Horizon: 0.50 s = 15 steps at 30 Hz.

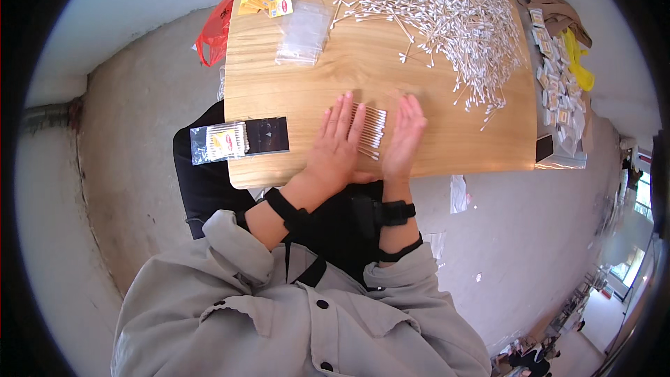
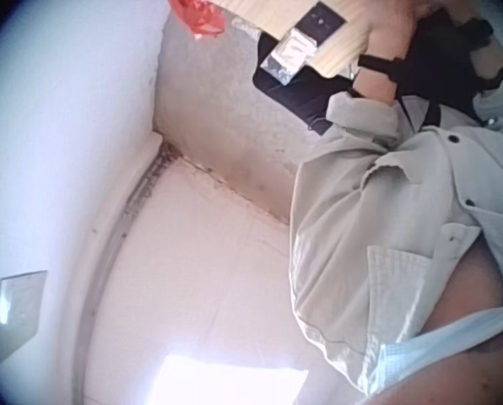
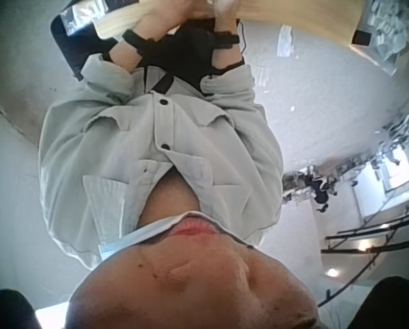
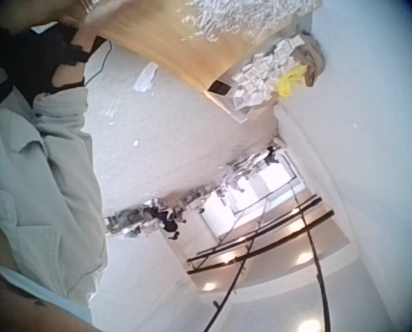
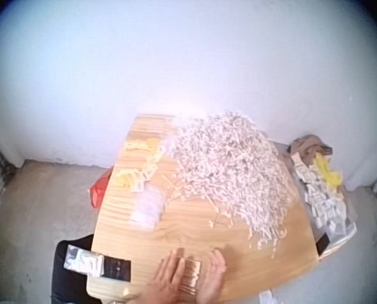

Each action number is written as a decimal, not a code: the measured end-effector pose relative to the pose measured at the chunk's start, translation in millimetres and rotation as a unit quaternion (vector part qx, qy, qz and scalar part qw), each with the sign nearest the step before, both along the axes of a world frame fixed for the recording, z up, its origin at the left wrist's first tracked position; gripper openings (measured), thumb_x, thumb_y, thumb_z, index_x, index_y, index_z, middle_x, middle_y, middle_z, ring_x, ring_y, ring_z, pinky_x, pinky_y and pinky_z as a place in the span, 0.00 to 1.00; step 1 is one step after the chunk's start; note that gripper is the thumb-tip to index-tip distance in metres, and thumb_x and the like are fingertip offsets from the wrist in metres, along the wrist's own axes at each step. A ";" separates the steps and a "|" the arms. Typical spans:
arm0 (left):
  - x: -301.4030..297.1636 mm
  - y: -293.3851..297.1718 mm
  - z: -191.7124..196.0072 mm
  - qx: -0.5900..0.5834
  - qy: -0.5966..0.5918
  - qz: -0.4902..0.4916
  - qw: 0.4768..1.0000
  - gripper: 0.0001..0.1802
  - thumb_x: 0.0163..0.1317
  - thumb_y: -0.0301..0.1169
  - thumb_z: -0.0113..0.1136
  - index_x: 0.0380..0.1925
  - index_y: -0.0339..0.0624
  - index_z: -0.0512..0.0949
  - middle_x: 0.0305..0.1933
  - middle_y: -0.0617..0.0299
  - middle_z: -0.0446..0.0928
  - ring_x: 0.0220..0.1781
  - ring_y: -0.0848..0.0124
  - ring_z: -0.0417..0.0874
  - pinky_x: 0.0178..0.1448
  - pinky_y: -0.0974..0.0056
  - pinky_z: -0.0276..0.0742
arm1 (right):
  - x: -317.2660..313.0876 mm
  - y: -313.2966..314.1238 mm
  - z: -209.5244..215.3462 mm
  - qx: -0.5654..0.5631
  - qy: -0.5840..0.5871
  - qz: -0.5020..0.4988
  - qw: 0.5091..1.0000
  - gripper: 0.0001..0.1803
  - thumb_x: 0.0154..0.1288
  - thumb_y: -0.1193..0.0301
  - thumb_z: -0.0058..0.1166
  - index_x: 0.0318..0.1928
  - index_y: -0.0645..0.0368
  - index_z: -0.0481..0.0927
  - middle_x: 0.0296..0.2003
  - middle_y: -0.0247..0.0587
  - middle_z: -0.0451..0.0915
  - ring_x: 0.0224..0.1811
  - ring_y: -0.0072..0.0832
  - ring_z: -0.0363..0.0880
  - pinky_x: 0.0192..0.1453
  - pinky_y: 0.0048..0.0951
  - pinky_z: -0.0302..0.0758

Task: Organizing and packaging cotton swabs into small plastic bags.

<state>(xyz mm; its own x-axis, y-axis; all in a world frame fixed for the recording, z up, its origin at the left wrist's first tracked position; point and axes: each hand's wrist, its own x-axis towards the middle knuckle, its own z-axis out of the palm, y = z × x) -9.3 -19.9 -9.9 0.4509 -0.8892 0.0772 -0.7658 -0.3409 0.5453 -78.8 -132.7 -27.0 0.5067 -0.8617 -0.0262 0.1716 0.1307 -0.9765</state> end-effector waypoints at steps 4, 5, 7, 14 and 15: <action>16.2 8.7 9.8 0.040 -0.021 0.019 0.999 0.70 0.33 0.54 0.76 0.71 0.34 0.47 0.76 0.40 0.44 0.77 0.47 0.45 0.77 0.47 0.45 | -20.8 10.0 4.5 0.002 0.004 -0.046 0.999 0.36 0.77 0.49 0.22 0.68 0.69 0.54 0.68 0.54 0.57 0.73 0.38 0.52 0.77 0.38 0.44; 19.4 7.6 8.8 0.044 -0.043 0.024 0.998 0.69 0.34 0.54 0.76 0.71 0.34 0.47 0.76 0.41 0.44 0.78 0.48 0.45 0.76 0.47 0.45 | -21.7 17.4 2.5 -0.001 0.015 -0.049 0.999 0.36 0.77 0.49 0.22 0.68 0.70 0.54 0.68 0.54 0.57 0.73 0.39 0.52 0.77 0.38 0.44; 22.6 4.8 1.1 0.037 -0.059 0.038 0.997 0.67 0.36 0.55 0.75 0.71 0.33 0.48 0.75 0.42 0.46 0.77 0.49 0.47 0.76 0.46 0.45 | -18.9 24.7 0.7 -0.004 0.026 -0.054 0.998 0.36 0.77 0.50 0.22 0.68 0.70 0.53 0.68 0.54 0.57 0.73 0.39 0.52 0.77 0.38 0.44; 10.0 16.6 -0.1 0.054 -0.089 0.075 0.992 0.66 0.39 0.59 0.70 0.70 0.28 0.49 0.75 0.42 0.47 0.78 0.50 0.46 0.76 0.43 0.43 | -6.3 20.9 -1.4 -0.029 0.015 -0.054 0.998 0.35 0.76 0.50 0.24 0.68 0.69 0.54 0.67 0.54 0.57 0.73 0.39 0.51 0.77 0.38 0.43; 8.1 20.7 5.0 0.088 -0.074 0.094 0.989 0.67 0.39 0.59 0.70 0.70 0.28 0.49 0.76 0.42 0.46 0.78 0.51 0.45 0.76 0.43 0.42 | -4.6 21.7 -1.1 -0.030 0.014 -0.042 0.999 0.35 0.76 0.50 0.25 0.68 0.68 0.54 0.67 0.54 0.57 0.73 0.39 0.51 0.77 0.38 0.43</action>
<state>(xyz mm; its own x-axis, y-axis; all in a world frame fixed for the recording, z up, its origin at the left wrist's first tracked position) -1.2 0.8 -4.8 0.6046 -0.7965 0.0058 -0.7470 -0.5644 0.3514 -83.4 -111.0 -28.1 0.4333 -0.9011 0.0141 0.1523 0.0577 -0.9866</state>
